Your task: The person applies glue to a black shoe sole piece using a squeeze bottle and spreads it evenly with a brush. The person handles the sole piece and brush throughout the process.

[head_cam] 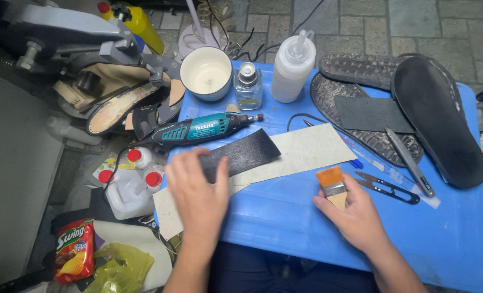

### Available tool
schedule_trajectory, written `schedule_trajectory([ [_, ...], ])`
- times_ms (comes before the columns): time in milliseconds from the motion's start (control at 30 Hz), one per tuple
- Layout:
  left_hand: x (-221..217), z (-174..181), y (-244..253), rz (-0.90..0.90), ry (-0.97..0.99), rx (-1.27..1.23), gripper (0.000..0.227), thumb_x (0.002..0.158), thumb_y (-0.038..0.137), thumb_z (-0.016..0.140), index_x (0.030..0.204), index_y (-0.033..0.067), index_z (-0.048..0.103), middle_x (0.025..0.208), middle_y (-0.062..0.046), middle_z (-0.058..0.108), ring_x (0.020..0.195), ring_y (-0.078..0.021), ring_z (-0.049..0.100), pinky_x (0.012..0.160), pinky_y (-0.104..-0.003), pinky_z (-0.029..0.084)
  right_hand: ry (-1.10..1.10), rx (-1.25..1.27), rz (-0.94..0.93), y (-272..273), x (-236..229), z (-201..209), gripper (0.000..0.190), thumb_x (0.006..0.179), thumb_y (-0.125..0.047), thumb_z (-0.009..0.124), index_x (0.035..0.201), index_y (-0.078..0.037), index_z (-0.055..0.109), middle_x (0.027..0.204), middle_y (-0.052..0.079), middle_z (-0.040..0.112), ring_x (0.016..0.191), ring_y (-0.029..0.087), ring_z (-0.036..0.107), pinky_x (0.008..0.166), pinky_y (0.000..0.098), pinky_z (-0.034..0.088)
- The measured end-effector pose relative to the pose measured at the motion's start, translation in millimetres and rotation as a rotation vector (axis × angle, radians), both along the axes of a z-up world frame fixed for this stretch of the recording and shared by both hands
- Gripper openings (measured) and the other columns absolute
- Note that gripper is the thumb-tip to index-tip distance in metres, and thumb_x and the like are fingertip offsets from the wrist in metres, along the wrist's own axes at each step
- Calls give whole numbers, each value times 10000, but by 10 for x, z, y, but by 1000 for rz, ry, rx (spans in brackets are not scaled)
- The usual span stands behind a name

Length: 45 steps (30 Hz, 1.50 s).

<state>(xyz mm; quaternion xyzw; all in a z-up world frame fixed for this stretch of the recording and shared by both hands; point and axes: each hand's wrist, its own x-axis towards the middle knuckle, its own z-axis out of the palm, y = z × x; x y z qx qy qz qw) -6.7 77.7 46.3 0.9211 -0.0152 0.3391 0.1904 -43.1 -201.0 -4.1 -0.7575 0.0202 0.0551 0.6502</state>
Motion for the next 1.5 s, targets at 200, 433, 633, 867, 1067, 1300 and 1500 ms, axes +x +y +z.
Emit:
schedule_trajectory([
  [200,57,-25,308,99,334,-299,456,873,176,777,1221,-22,559,999,-186,644,867,-329,634,751,-446,515,-189,-454,-28,466,539,337,562,776,-295,857,1184,-10,596,1001,167,755,931,302,747,780,386,560],
  [433,41,-161,377,-45,398,-726,357,914,76,736,1210,1,550,900,-65,673,728,-108,656,662,-240,520,-181,-370,-56,699,837,244,407,838,-218,800,1125,-7,603,933,169,747,917,322,749,764,411,560],
  [633,90,-221,-7,-339,391,-1009,250,939,57,725,1112,-2,553,895,-43,681,787,-49,645,690,-199,507,-100,105,-289,15,895,240,323,927,-73,703,1191,16,541,743,95,600,561,158,595,460,286,429],
  [867,811,-334,-1305,-774,304,-341,255,906,141,748,1058,9,591,1020,-190,678,994,-382,662,865,-445,531,-309,152,-689,-1428,1080,529,309,1038,20,587,1292,58,414,867,128,636,672,217,742,385,223,399],
  [1067,1474,-414,-2124,-744,265,-95,509,777,266,814,1175,26,607,1158,-167,645,1141,-368,579,919,-519,452,-129,0,-794,-1755,1040,223,334,999,19,610,1254,-7,395,1008,203,721,724,229,792,374,210,429],
  [1300,1637,-388,-2245,-738,444,-181,321,866,226,786,1125,64,685,1095,-172,685,1038,-387,660,893,-479,522,-180,-51,-747,-1755,1011,15,427,979,68,619,1309,-44,373,1193,203,642,786,249,788,409,243,488],
  [1500,1338,-61,-1829,-697,296,-302,273,835,152,770,1055,13,686,994,-222,674,943,-430,660,826,-476,529,-295,-33,-731,-1744,1005,-46,448,965,124,612,1315,-19,370,1325,153,549,852,241,798,448,261,536],
])
